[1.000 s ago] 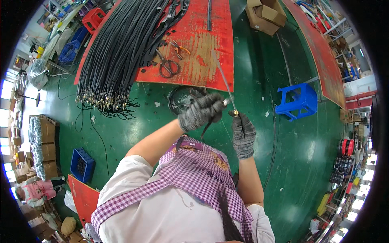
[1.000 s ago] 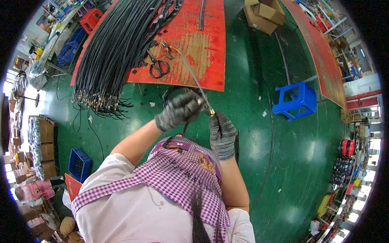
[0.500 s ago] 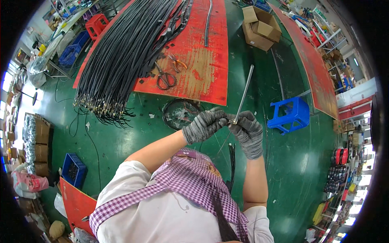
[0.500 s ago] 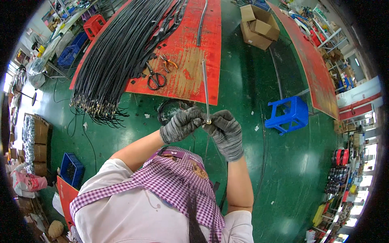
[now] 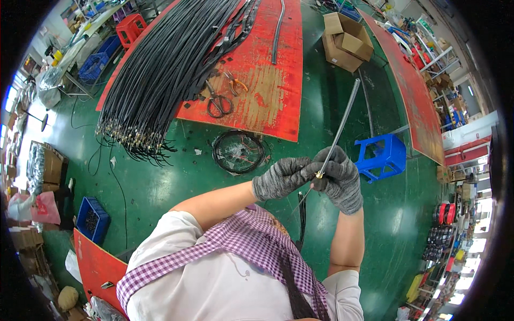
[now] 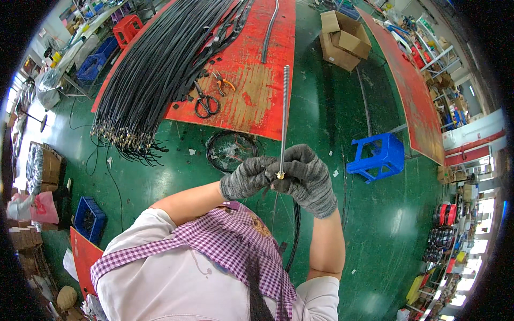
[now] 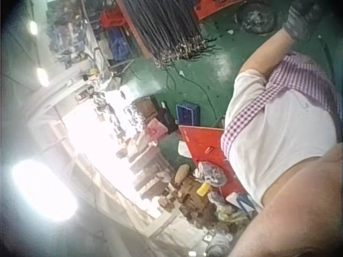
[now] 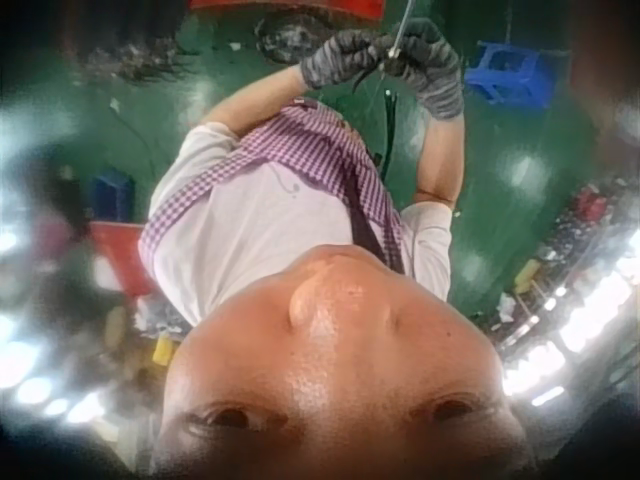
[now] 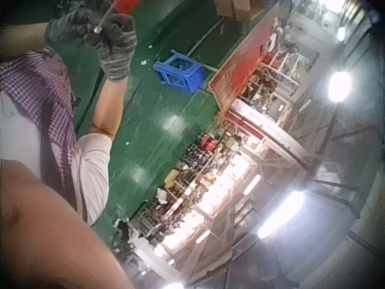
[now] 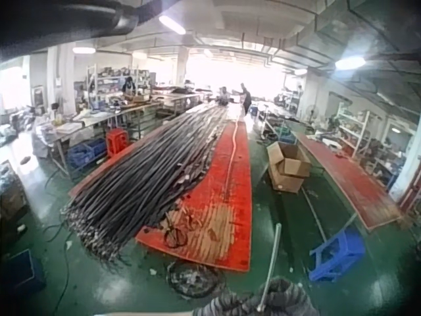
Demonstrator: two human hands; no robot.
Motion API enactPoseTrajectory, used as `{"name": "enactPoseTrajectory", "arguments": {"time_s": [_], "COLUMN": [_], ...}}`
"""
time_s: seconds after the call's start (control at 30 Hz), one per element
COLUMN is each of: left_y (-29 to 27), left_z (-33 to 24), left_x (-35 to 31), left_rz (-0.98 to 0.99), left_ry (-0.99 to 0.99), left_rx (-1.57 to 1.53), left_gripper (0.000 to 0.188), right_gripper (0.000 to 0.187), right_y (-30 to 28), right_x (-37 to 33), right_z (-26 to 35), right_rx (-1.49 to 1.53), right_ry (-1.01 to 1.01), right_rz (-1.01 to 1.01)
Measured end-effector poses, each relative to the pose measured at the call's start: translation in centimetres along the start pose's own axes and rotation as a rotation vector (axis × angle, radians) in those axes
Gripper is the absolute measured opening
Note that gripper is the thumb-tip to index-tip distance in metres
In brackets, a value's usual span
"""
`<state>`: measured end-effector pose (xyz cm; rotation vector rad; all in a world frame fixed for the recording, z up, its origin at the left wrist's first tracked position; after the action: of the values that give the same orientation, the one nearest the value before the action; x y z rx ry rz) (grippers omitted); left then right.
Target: The person strips the outer insulation from black cables using pliers and a knife, then cuts the cables to length. The person works at a red table in a workshop, handling multiple cables and tools.
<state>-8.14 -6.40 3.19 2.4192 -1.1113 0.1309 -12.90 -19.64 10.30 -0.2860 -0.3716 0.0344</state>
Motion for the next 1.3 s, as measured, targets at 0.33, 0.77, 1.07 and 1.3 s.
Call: {"name": "enactPoseTrajectory", "arguments": {"time_s": [0.33,0.77,1.07,1.3], "left_y": [-6.6,-10.0,-9.2,-9.0], "left_z": [7.4,5.6,0.1,0.7], "left_x": [-0.1,-3.5,-3.6,-4.0], "left_rz": [-0.491,-0.391,-0.548,-0.708], "left_ry": [-0.063,-0.137,-0.453,-0.266], "left_rx": [0.454,1.11,0.209,0.221], "left_gripper": [0.023,0.036,0.028,0.02], "right_gripper": [0.015,0.013,0.015,0.014], "right_y": [-0.7,0.6,2.0,2.6], "right_x": [-0.7,-0.4,-0.4,-0.5], "right_z": [-0.1,-3.8,-4.2,-4.4], "right_rx": [-0.105,-0.243,-0.335,-0.317], "right_ry": [0.137,0.114,0.088,0.098], "right_rz": [-0.386,-0.39,-0.314,-0.303]}}
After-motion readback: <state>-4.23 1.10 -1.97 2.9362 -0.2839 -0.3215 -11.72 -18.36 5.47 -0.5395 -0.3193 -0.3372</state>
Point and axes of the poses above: each hand's wrist, its own x-axis towards the middle knuckle, its own y-axis out of the palm, z = x × y, the point moved 1 cm from there along x, towards the middle knuckle, and after that the axes turned 7 degrees about -z, right-handed, at the moved point
